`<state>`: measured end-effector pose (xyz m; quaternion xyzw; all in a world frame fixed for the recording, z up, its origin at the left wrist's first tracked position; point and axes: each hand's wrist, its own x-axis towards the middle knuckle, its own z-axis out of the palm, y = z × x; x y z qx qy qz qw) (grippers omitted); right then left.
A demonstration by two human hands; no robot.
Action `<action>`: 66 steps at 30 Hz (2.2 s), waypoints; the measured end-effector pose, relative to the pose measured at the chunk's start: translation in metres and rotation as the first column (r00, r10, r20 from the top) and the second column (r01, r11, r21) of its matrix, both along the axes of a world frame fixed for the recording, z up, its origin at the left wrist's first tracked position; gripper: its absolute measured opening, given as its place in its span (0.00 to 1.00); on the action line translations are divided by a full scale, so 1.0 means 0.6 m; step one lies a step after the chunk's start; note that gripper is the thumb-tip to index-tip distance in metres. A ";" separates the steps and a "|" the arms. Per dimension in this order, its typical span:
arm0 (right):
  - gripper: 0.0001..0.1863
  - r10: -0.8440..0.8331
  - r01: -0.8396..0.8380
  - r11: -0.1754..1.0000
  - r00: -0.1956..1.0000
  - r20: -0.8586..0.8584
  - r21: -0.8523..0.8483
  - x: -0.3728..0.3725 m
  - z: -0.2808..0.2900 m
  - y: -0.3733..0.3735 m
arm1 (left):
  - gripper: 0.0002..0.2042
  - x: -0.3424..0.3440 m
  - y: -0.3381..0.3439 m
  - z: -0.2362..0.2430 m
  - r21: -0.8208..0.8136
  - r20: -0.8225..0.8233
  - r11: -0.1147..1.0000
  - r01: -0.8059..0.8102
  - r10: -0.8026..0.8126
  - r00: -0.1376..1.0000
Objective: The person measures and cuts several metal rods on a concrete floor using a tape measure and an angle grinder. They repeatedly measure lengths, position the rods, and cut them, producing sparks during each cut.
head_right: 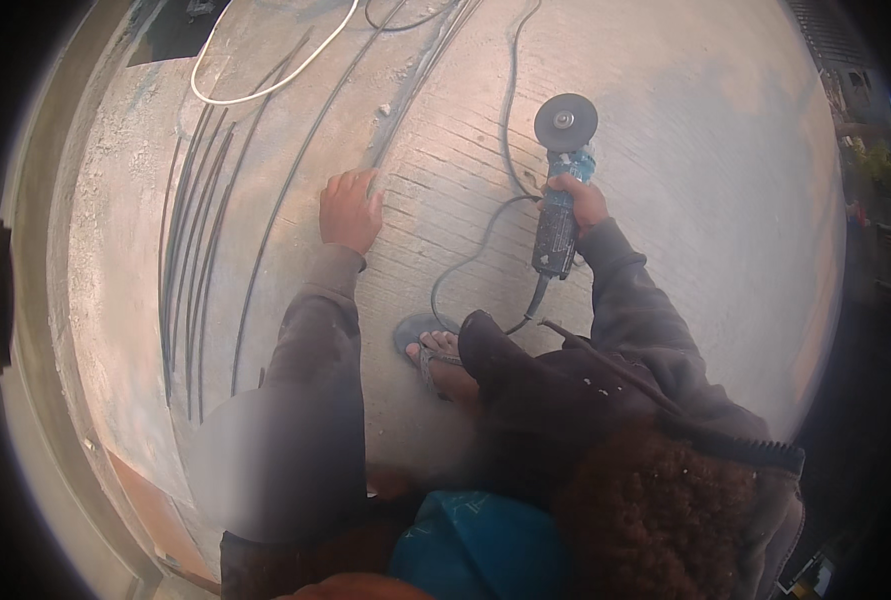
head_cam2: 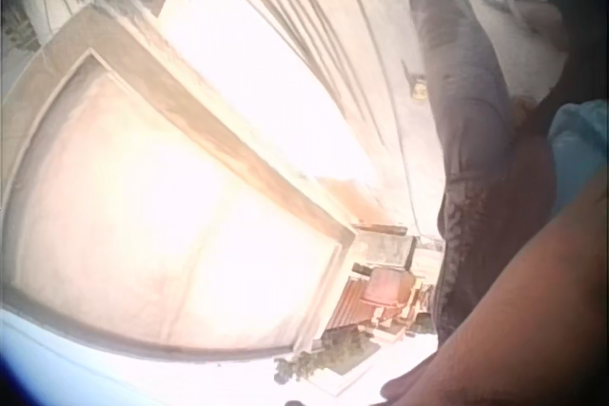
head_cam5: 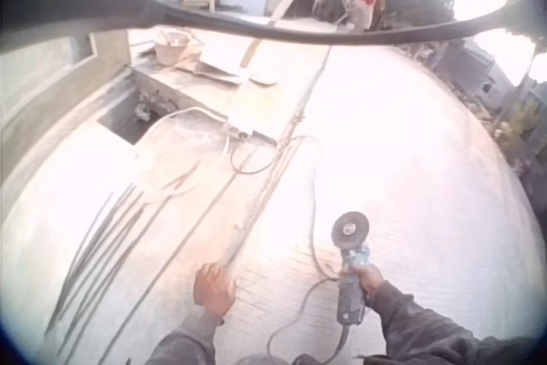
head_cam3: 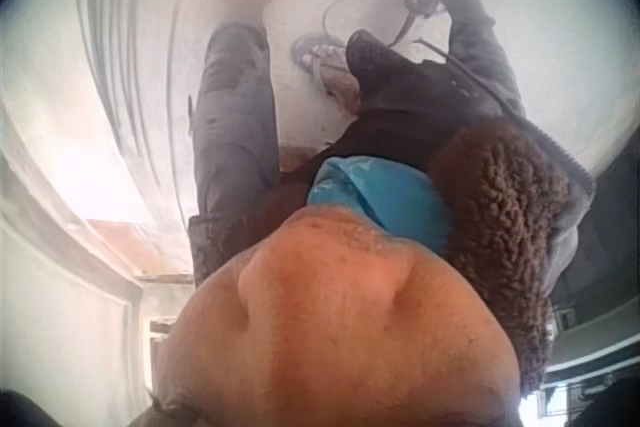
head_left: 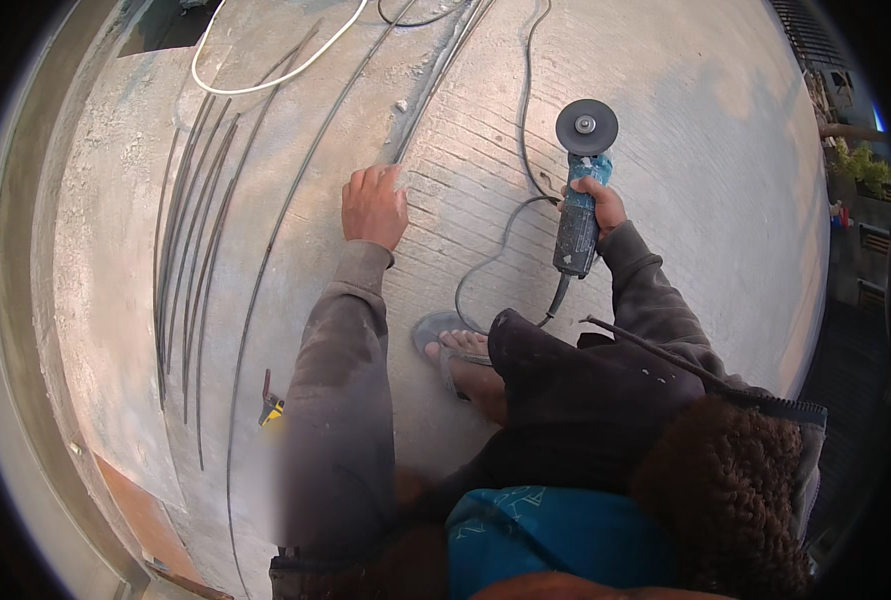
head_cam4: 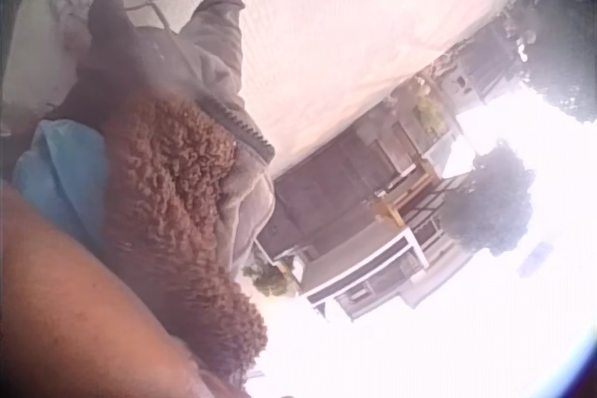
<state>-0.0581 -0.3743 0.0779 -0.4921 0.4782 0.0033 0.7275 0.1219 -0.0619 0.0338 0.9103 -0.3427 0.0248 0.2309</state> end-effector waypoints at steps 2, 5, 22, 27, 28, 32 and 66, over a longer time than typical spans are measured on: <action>0.17 -0.016 0.016 0.999 1.000 -0.010 0.051 0.006 0.005 0.007 | 0.21 0.012 -0.049 -0.003 0.085 -0.028 0.995 -0.057 0.060 0.998; 0.17 0.006 -0.004 0.998 1.000 -0.027 0.057 0.005 0.010 0.002 | 0.19 0.043 -0.122 0.009 0.153 -0.058 0.972 -0.181 0.191 0.980; 0.17 -0.046 0.046 0.997 0.999 -0.006 -0.055 0.005 0.008 0.005 | 0.07 0.104 -0.178 0.015 0.325 -0.039 0.940 -0.109 0.129 0.991; 0.17 -0.040 0.039 0.998 0.999 -0.032 -0.043 0.005 0.009 -0.001 | 0.09 0.092 -0.214 0.046 0.592 -0.055 0.806 -0.018 0.062 0.997; 0.17 -0.042 0.041 0.998 0.999 -0.033 -0.040 0.005 0.007 -0.001 | 0.10 0.089 -0.220 0.050 0.612 -0.064 0.791 -0.009 0.061 0.996; 0.18 -0.040 0.039 0.998 0.999 -0.018 -0.048 0.006 0.003 0.003 | 0.12 0.059 -0.236 0.000 0.460 0.087 0.862 -0.213 0.195 0.977; 0.15 -0.071 0.073 0.997 0.996 0.049 -0.035 0.003 0.006 -0.009 | 0.08 0.086 -0.227 0.019 0.391 -0.106 0.886 -0.250 0.313 0.944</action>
